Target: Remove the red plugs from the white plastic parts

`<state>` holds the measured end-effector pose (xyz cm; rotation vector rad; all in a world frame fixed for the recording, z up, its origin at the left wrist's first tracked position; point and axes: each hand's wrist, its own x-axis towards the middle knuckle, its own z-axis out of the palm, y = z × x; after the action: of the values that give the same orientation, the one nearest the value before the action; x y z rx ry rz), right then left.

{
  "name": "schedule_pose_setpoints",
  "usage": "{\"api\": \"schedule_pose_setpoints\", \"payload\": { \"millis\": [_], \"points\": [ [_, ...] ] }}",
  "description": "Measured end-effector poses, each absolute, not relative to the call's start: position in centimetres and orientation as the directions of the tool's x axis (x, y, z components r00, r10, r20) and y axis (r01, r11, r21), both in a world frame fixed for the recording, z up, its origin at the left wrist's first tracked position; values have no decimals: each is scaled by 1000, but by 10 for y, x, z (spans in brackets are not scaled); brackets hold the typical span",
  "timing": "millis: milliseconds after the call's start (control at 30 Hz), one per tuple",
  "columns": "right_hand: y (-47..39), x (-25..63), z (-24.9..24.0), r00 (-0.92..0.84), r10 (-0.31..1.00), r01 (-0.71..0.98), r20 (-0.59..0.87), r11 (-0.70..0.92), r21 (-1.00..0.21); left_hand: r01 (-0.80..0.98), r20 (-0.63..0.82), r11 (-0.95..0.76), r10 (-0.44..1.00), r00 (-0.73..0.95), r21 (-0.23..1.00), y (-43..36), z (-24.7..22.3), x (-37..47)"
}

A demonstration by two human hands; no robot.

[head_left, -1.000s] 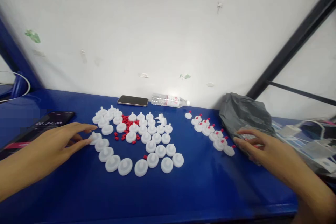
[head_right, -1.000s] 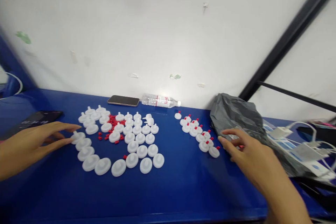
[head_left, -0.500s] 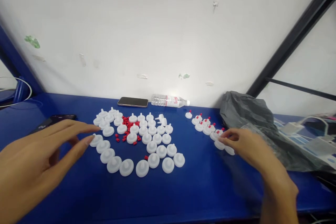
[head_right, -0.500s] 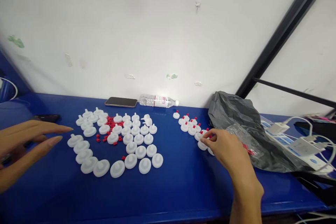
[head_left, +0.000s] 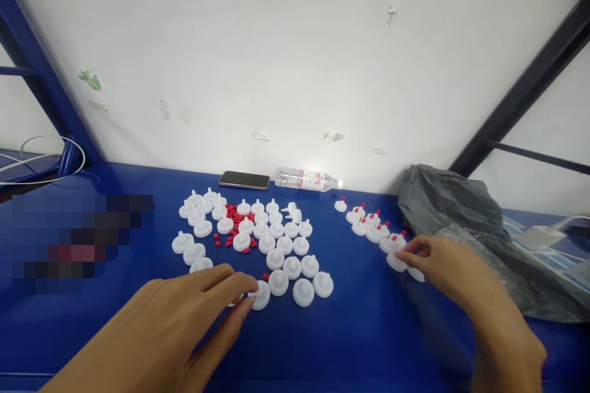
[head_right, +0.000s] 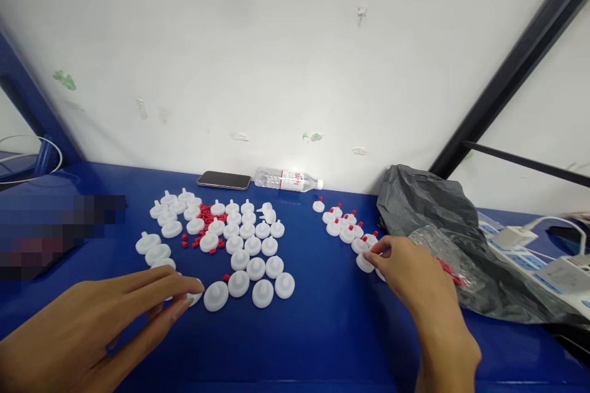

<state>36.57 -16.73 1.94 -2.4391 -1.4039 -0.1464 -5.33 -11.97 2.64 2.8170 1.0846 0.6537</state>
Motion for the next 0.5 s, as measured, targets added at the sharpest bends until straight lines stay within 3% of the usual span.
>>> {"api": "schedule_pose_setpoints", "payload": {
  "millis": [133,267,367,500],
  "points": [
    [-173,340,41,475,851,865,224,-406,-294,603,426,-781,607,671,162,-126,27,-46],
    [-185,278,66,158,958,859,238,-15,-511,584,514,-794,576,635,169,-133,27,-28],
    [-186,225,68,-18,972,804,235,154,-575,605,529,-777,591,609,172,-138,25,-15],
    [-177,177,58,-168,946,770,279,302,-562,599,390,-723,690,610,343,-141,28,-10]
  ]
}}
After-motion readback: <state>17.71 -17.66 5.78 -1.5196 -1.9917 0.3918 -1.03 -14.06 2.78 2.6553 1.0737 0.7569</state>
